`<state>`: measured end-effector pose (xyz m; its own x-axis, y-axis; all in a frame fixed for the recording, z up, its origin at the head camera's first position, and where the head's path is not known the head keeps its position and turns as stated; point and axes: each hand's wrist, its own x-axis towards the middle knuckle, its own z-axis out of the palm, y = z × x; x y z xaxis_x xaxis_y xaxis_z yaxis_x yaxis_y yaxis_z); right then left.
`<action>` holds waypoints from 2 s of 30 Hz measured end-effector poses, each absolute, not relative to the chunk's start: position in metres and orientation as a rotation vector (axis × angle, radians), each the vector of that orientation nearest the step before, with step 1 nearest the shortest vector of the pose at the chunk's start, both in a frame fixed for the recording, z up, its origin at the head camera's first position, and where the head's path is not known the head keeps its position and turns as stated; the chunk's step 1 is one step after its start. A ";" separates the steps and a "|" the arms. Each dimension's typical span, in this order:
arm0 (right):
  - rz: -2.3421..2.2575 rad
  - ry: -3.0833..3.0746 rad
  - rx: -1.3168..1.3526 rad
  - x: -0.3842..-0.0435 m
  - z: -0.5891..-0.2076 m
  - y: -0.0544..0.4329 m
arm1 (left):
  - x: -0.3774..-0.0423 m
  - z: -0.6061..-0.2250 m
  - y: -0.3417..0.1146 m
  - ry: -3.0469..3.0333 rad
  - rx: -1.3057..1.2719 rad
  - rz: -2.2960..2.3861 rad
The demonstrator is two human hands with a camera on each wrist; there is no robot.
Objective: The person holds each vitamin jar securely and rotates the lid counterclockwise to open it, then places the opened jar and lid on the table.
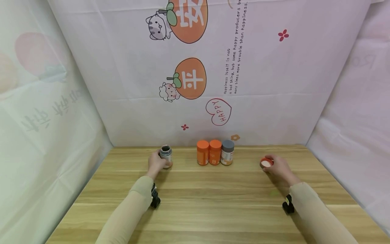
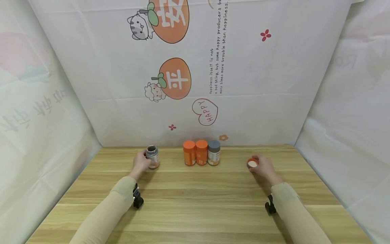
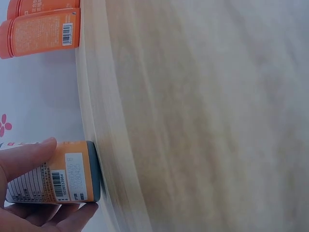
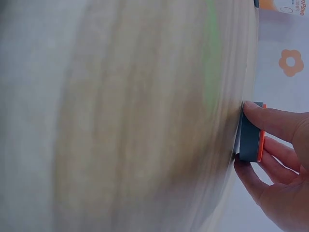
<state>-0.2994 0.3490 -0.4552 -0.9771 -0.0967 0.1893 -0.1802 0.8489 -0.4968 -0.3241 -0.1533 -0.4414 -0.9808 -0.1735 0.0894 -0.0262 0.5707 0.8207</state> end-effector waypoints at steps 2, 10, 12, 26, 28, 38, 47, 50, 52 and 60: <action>0.783 -2.872 0.218 -0.299 -0.455 0.350 | -0.324 -0.441 -0.154 -2.642 0.177 -1.375; 0.785 -2.877 0.207 -0.302 -0.456 0.353 | -0.326 -0.441 -0.156 -2.651 0.188 -1.367; 0.778 -2.874 0.209 -0.302 -0.456 0.354 | -0.327 -0.441 -0.156 -2.646 0.190 -1.374; 0.770 -2.889 0.212 -0.305 -0.455 0.357 | -0.329 -0.442 -0.160 -2.629 0.192 -1.425; 0.765 -2.888 0.220 -0.306 -0.455 0.357 | -0.329 -0.443 -0.160 -2.624 0.185 -1.422; 0.762 -2.875 0.234 -0.309 -0.456 0.359 | -0.329 -0.443 -0.162 -2.628 0.182 -1.423; 0.777 -2.891 0.229 -0.310 -0.457 0.362 | -0.330 -0.444 -0.162 -2.639 0.183 -1.404; 0.777 -2.896 0.228 -0.311 -0.457 0.362 | -0.330 -0.444 -0.162 -2.641 0.183 -1.393; 0.780 -2.900 0.226 -0.311 -0.458 0.362 | -0.330 -0.443 -0.163 -2.640 0.186 -1.399; 0.792 -2.911 0.220 -0.313 -0.460 0.364 | -0.330 -0.444 -0.163 -2.647 0.182 -1.409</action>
